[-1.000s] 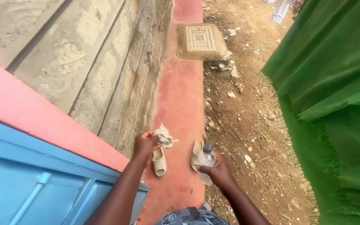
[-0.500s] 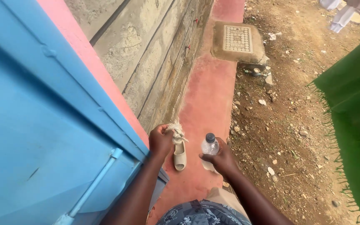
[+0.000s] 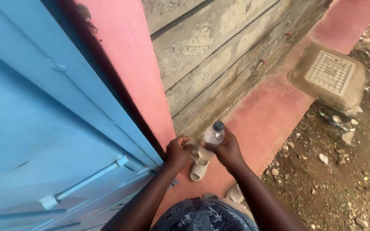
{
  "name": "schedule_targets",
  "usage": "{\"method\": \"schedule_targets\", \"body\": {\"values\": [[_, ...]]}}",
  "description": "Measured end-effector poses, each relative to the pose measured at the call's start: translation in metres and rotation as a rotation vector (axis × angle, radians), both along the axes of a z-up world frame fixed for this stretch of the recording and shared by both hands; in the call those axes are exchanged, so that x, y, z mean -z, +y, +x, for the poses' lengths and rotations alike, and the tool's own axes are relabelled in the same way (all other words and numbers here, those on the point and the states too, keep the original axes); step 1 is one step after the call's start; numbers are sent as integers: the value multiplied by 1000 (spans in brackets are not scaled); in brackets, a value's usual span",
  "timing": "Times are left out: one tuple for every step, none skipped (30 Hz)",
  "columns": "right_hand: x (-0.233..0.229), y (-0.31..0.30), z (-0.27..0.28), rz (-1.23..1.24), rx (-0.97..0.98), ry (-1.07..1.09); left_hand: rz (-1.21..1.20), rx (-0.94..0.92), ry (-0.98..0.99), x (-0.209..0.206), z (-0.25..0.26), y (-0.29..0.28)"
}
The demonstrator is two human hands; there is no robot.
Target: Cleaning a blue metal door using a wet rag.
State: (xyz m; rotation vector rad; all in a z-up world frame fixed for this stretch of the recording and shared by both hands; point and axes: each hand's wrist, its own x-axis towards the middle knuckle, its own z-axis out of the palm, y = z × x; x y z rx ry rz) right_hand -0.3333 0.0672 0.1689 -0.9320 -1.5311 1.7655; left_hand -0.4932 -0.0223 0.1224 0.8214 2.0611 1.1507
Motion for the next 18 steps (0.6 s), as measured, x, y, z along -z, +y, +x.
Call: {"method": "schedule_targets", "body": {"values": [[-4,6,-2,2,-42,-5,2,-42,-5,15,-3,2],[-8,11,-3,3,-82,-3,39,-89,-17,30,-5,3],[-13,15,-5,9,-116,3,81,-128,-22,44,-8,5],[-17,22,-6,16,-150,4,89,-163,-20,42,-8,7],[-20,25,-7,-8,-177,2,116,-216,-31,42,-7,5],[-22,29,-8,-33,-203,-1,143,-268,-42,41,-6,3],[-21,34,-10,-35,-242,-1,141,-307,-38,38,-3,2],[-20,38,-13,-35,-272,1,128,-330,-69,34,-1,2],[-20,42,-18,-35,-307,7,117,-358,-97,29,-1,1],[-23,45,-24,-38,-352,12,117,-402,-88,26,2,2],[-26,46,-30,-4,-389,14,72,-439,-13,24,4,2],[-29,46,-36,30,-425,18,24,-476,60,23,5,0],[-32,45,-43,22,-463,24,16,-513,66,20,6,0],[-35,44,-51,51,-495,53,7,-553,40,17,7,-1],[-39,45,-57,82,-520,82,2,-585,11,14,9,2],[-48,42,-62,78,-550,87,-1,-616,15,26,8,0],[-59,41,-66,97,-565,109,34,-623,57,36,5,0],[-69,39,-70,117,-581,132,68,-629,100,47,3,-1]]}}
